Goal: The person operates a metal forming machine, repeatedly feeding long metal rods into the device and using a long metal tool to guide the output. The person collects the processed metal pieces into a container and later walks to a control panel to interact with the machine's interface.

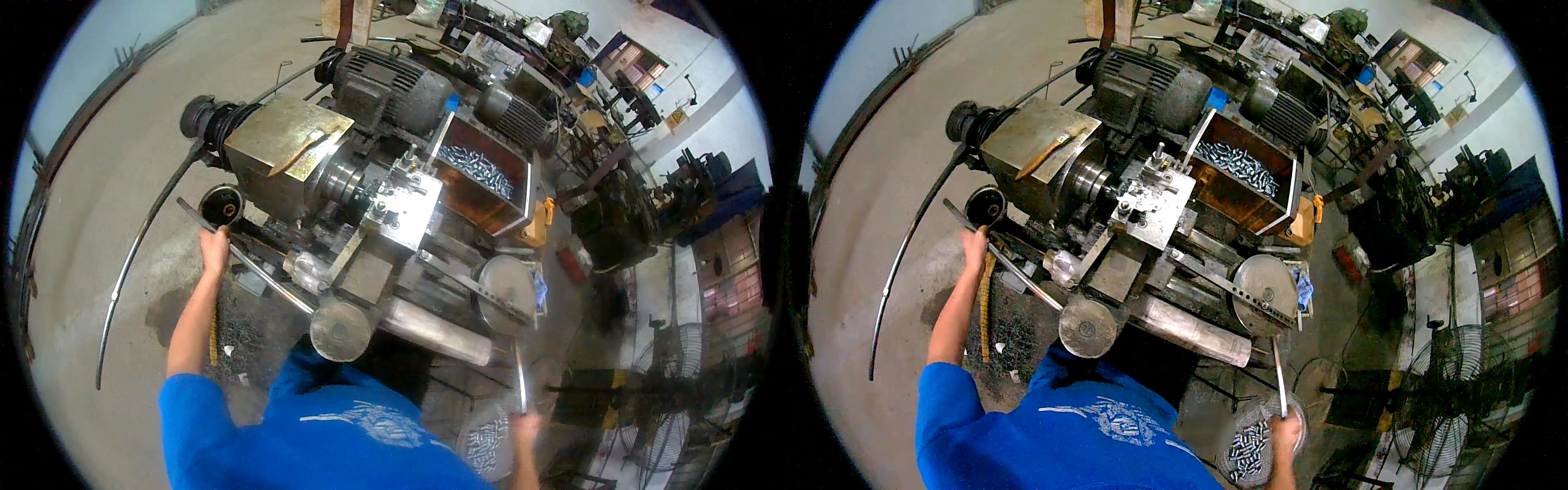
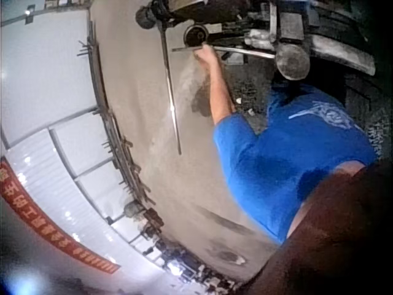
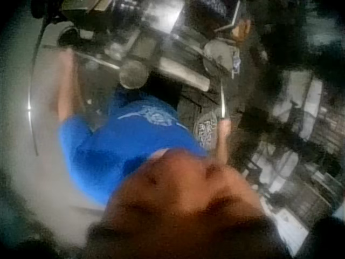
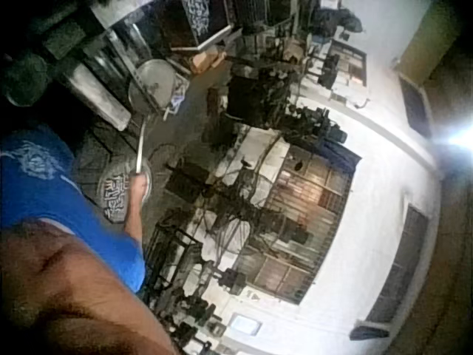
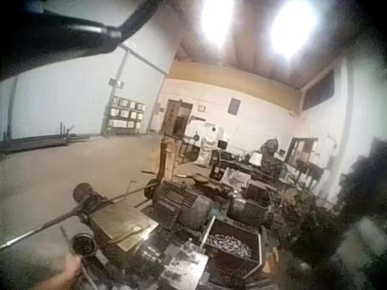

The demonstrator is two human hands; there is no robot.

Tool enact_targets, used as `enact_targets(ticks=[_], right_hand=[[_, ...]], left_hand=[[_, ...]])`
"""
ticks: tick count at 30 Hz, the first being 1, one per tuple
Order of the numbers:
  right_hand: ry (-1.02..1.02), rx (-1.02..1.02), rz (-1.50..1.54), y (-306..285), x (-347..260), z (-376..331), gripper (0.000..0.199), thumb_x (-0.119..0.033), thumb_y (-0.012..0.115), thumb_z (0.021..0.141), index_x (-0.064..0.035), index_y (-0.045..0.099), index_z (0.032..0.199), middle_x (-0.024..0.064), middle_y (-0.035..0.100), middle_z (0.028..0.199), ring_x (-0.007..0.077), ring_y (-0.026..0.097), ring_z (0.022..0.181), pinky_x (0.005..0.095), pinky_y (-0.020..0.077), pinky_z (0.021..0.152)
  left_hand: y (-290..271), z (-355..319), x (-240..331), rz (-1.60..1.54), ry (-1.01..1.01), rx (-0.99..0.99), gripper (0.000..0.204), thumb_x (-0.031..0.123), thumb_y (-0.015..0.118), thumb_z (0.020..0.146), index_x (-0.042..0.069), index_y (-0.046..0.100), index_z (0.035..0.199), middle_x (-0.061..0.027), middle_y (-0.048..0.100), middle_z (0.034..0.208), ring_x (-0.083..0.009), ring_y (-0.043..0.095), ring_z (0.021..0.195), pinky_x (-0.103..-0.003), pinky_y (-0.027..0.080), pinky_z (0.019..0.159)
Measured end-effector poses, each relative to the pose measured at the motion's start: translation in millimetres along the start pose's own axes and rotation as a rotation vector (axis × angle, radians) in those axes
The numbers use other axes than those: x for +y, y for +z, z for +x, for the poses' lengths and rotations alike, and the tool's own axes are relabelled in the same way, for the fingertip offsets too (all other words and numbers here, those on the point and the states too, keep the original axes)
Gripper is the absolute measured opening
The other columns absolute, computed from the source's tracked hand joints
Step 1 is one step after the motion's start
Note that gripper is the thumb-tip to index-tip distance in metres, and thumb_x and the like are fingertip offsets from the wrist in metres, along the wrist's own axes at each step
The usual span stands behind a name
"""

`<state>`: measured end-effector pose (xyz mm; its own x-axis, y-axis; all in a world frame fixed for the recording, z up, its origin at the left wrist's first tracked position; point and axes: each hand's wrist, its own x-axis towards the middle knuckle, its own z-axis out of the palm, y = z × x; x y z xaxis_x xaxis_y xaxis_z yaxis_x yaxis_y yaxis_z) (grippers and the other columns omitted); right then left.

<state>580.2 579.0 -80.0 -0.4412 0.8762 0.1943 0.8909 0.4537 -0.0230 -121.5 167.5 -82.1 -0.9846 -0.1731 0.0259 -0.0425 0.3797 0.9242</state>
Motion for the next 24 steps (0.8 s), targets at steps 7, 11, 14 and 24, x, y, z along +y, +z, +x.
enact_targets(ticks=[7,11,14,24], right_hand=[[0.397,0.212,-0.362,40.0,15.7,149.7,0.063,-0.020,0.058,0.062,-0.0046,0.043,0.122,0.0124,0.052,0.116,0.0274,0.048,0.106,0.0374,0.0306,0.096],[0.194,0.338,-0.099,32.0,-69.9,117.5,0.071,-0.019,0.058,0.057,-0.0023,0.041,0.124,0.0157,0.048,0.121,0.0302,0.041,0.116,0.0386,0.0263,0.101],[0.107,0.295,0.265,41.1,-114.6,78.2,0.070,-0.016,0.059,0.055,0.0002,0.043,0.120,0.0188,0.047,0.120,0.0334,0.041,0.115,0.0384,0.0297,0.099],[0.161,-0.255,0.686,64.4,-182.7,-23.8,0.038,-0.015,0.058,0.057,-0.0007,0.063,0.092,0.0209,0.061,0.089,0.0338,0.059,0.086,0.0348,0.0463,0.078]], left_hand=[[10.8,-23.0,11.5,-0.136,0.108,-0.058,0.033,0.028,0.059,0.079,-0.001,0.056,0.094,-0.0074,0.060,0.074,-0.0177,0.057,0.068,-0.031,0.044,0.059],[-15.6,-11.5,-35.4,-0.525,-0.238,-0.170,0.036,0.034,0.057,0.081,0.000,0.057,0.094,-0.0089,0.059,0.074,-0.0180,0.057,0.067,-0.030,0.046,0.059],[-15.6,0.7,-147.7,0.147,0.438,-0.205,0.037,0.032,0.062,0.076,0.001,0.057,0.094,-0.0116,0.062,0.073,-0.0248,0.060,0.068,-0.037,0.047,0.065],[20.7,-14.5,-88.3,1.348,0.489,-0.693,0.039,0.036,0.048,0.078,0.009,0.059,0.103,-0.0124,0.058,0.106,-0.0293,0.053,0.099,-0.042,0.044,0.081]])
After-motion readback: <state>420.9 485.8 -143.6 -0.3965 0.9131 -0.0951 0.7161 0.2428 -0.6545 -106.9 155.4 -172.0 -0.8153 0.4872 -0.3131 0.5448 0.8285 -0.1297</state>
